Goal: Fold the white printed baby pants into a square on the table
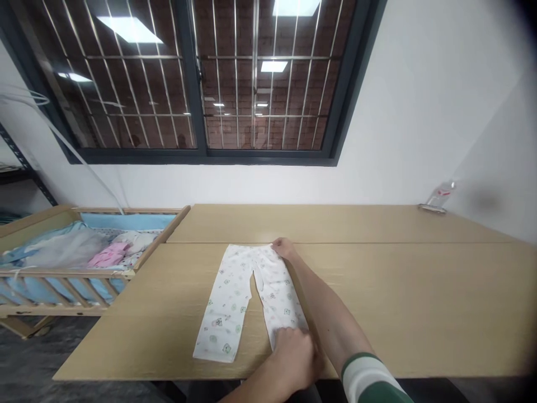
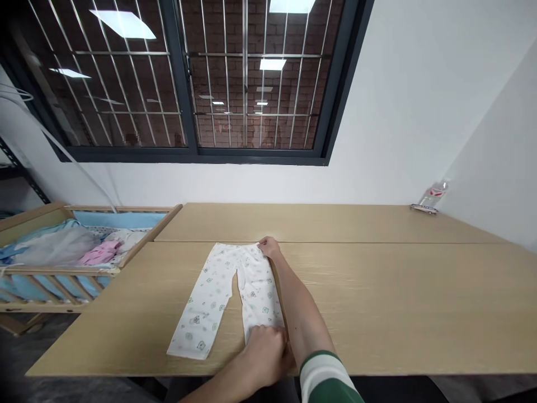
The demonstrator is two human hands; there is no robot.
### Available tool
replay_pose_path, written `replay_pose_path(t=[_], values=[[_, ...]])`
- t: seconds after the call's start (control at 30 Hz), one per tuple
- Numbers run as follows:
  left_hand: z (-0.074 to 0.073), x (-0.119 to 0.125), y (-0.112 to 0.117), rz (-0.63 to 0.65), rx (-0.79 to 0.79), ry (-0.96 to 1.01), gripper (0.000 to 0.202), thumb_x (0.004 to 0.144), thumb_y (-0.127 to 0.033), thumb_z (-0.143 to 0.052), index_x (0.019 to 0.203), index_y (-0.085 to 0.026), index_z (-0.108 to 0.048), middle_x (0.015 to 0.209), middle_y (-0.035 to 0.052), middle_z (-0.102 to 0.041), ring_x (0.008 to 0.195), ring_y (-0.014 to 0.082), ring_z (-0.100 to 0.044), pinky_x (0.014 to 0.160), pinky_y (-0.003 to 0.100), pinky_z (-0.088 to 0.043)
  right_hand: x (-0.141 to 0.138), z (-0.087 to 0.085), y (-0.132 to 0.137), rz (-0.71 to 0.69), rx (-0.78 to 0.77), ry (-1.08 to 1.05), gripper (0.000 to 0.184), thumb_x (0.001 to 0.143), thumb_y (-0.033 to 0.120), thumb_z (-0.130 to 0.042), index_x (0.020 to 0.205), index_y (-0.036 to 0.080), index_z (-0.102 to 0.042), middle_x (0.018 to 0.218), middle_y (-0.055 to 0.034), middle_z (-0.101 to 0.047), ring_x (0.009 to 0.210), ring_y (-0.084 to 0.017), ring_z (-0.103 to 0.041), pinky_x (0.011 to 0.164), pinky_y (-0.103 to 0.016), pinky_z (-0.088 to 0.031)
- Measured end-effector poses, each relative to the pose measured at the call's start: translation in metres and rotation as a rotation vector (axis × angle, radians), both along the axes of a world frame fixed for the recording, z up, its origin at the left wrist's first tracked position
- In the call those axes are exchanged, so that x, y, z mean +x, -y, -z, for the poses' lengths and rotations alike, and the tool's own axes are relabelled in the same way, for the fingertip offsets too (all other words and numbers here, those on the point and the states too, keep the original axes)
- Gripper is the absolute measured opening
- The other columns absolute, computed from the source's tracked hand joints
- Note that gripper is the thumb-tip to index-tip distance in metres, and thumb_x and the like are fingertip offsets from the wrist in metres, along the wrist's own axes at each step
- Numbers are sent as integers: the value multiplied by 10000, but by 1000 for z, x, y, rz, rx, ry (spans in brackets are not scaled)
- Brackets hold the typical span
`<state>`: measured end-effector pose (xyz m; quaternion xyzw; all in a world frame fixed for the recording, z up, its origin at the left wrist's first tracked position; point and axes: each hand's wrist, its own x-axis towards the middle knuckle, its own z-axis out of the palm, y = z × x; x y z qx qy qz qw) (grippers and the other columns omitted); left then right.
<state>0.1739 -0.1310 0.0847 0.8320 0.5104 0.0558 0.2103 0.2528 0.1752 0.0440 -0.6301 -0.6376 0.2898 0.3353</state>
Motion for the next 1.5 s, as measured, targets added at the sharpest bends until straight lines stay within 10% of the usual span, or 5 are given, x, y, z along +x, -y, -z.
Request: replay_pose_path(t=[0.5,0.87,1.5], values=[[-1,-118,40,-547,-55,812,483,960,-579,-414,621,-236,-441,526,-27,-518,538,139,-545,558,251,-375,-91,-49,0,-76,40,-95,275,775,210,-746,1019,179,-623,785,15,-673,653,-112,-632,611,-191,-479],[33,-207,60,-729,104,488,472,957,-539,-401,606,-224,-419,548,-30,-461,561,139,-476,589,280,-276,-167,-27,16,-153,54,113,252,810,218,-687,1055,220,-624,888,-15,-713,801,-164,-660,681,-229,-452],[52,-227,68,-690,26,-57,354,1004,-343,-351,843,-236,-648,853,58,-765,829,239,-728,644,287,-383,-201,-16,32,-251,101,323,145,900,225,-603,1034,203,-653,1012,-91,-745,1002,-235,-674,819,-284,-442]])
